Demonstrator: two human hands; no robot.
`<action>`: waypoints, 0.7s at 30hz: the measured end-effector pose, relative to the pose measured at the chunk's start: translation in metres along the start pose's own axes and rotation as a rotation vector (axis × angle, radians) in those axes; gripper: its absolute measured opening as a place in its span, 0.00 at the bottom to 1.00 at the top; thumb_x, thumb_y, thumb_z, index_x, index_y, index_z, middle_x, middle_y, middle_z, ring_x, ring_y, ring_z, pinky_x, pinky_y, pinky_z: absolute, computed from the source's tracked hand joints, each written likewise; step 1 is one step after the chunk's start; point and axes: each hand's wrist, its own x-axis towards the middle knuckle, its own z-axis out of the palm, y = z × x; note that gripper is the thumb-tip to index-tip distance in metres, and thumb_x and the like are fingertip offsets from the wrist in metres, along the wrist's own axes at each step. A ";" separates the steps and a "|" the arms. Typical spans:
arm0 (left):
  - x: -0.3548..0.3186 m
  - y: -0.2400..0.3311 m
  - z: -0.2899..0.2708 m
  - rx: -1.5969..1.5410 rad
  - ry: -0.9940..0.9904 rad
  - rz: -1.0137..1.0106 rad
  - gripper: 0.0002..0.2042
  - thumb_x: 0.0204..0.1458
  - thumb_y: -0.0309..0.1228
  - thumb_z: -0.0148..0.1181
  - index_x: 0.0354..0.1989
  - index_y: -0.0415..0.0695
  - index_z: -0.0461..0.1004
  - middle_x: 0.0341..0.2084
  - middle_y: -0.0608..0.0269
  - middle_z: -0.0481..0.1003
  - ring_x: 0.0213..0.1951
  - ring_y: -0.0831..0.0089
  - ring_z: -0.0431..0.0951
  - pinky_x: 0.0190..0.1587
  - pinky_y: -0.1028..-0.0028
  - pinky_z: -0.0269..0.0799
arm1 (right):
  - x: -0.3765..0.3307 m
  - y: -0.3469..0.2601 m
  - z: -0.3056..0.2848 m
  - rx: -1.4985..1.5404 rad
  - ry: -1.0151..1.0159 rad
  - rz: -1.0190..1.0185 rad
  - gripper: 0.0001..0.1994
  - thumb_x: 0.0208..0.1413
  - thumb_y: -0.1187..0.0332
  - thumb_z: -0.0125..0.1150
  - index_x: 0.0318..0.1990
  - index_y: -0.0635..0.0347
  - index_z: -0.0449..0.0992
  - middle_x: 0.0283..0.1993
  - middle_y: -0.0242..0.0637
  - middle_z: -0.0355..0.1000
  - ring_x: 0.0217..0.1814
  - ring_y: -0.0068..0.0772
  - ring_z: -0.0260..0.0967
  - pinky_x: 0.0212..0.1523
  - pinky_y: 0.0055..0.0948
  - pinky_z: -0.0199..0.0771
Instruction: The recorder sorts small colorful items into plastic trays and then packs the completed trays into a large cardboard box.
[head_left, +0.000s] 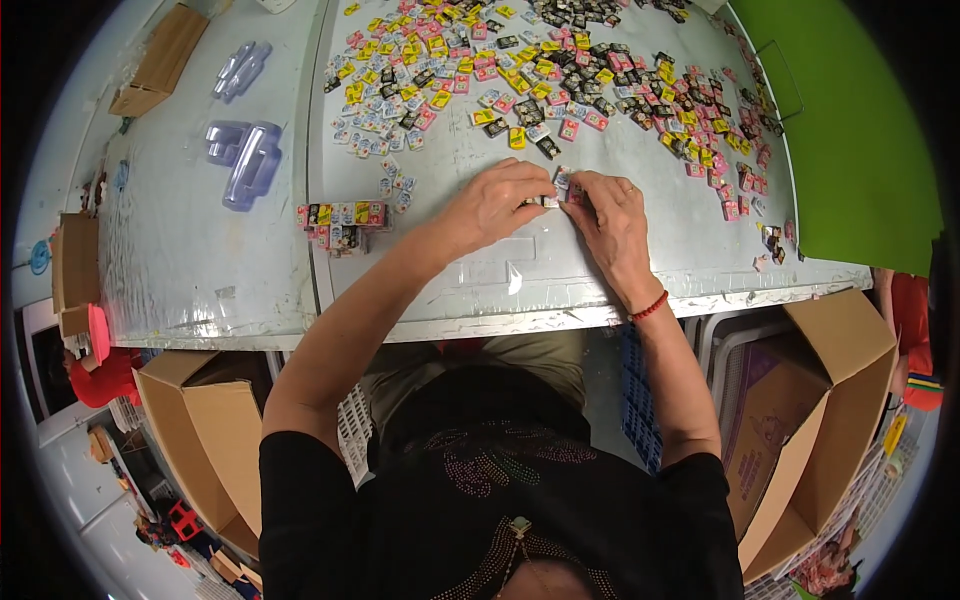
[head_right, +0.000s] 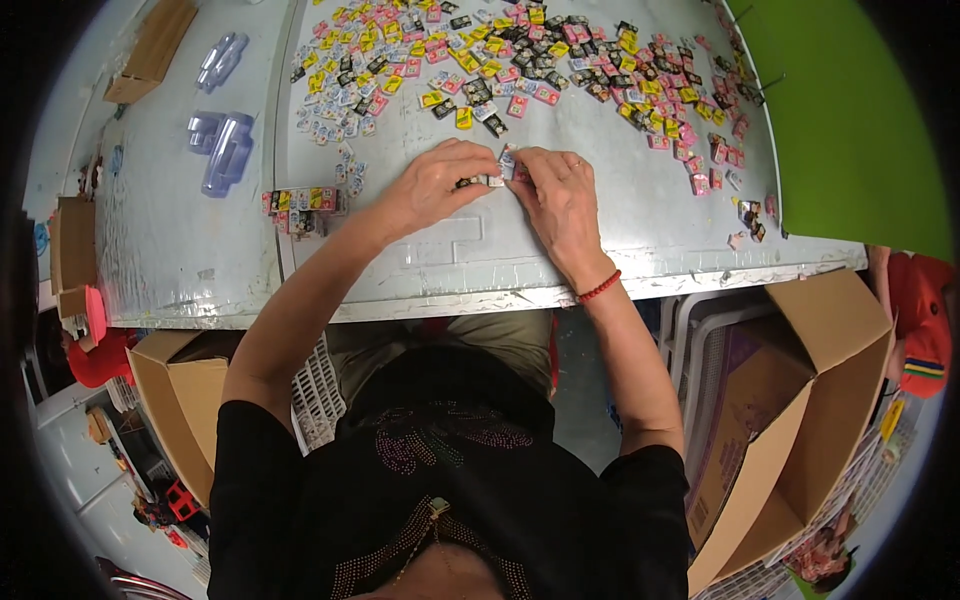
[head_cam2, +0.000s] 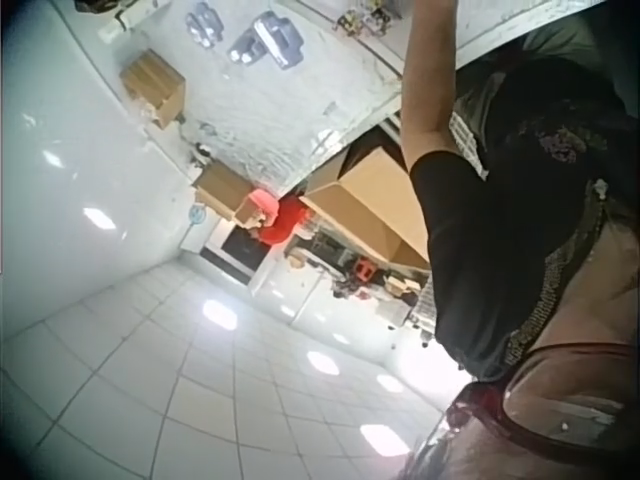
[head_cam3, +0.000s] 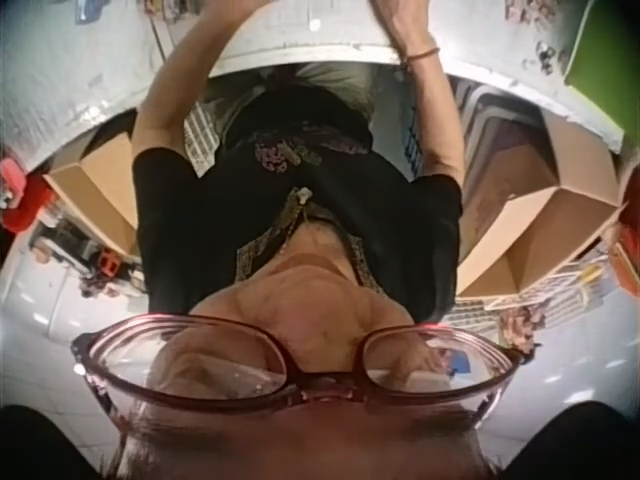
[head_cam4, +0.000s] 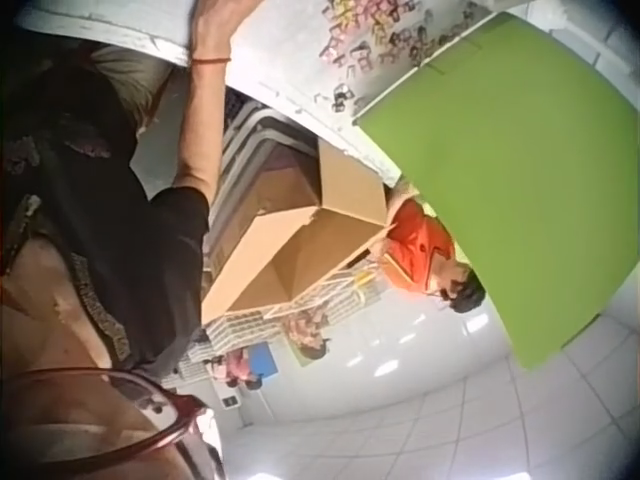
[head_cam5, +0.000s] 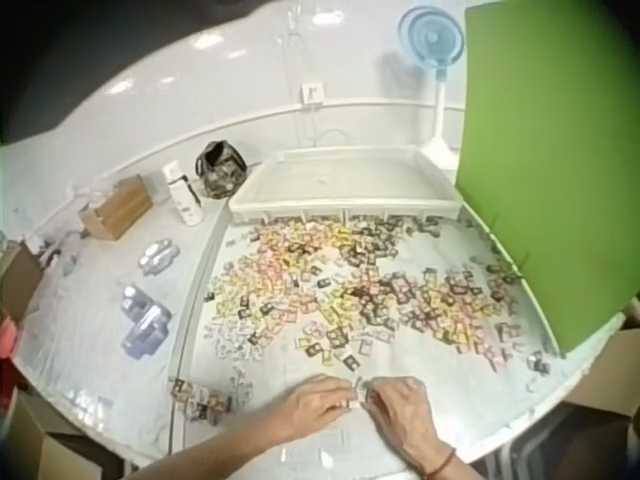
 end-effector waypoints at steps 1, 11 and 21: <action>0.000 0.001 0.000 0.013 0.017 -0.041 0.15 0.47 0.28 0.65 0.44 0.41 0.76 0.45 0.57 0.76 0.48 0.57 0.74 0.51 0.65 0.71 | 0.001 0.001 0.001 -0.016 0.012 -0.004 0.17 0.46 0.72 0.68 0.46 0.58 0.75 0.41 0.37 0.75 0.43 0.40 0.70 0.49 0.35 0.66; -0.016 0.000 -0.018 0.028 -0.012 -0.101 0.15 0.48 0.27 0.64 0.46 0.40 0.75 0.44 0.56 0.76 0.47 0.58 0.74 0.50 0.66 0.71 | 0.017 0.010 0.004 -0.082 -0.037 -0.025 0.17 0.45 0.75 0.67 0.45 0.59 0.77 0.47 0.36 0.76 0.41 0.41 0.71 0.44 0.34 0.71; -0.006 0.006 -0.007 0.122 0.133 -0.218 0.17 0.45 0.30 0.67 0.44 0.39 0.75 0.30 0.55 0.73 0.33 0.59 0.75 0.38 0.64 0.72 | 0.000 0.013 -0.014 -0.090 -0.063 -0.049 0.16 0.45 0.75 0.67 0.45 0.59 0.77 0.46 0.38 0.76 0.42 0.41 0.71 0.46 0.34 0.71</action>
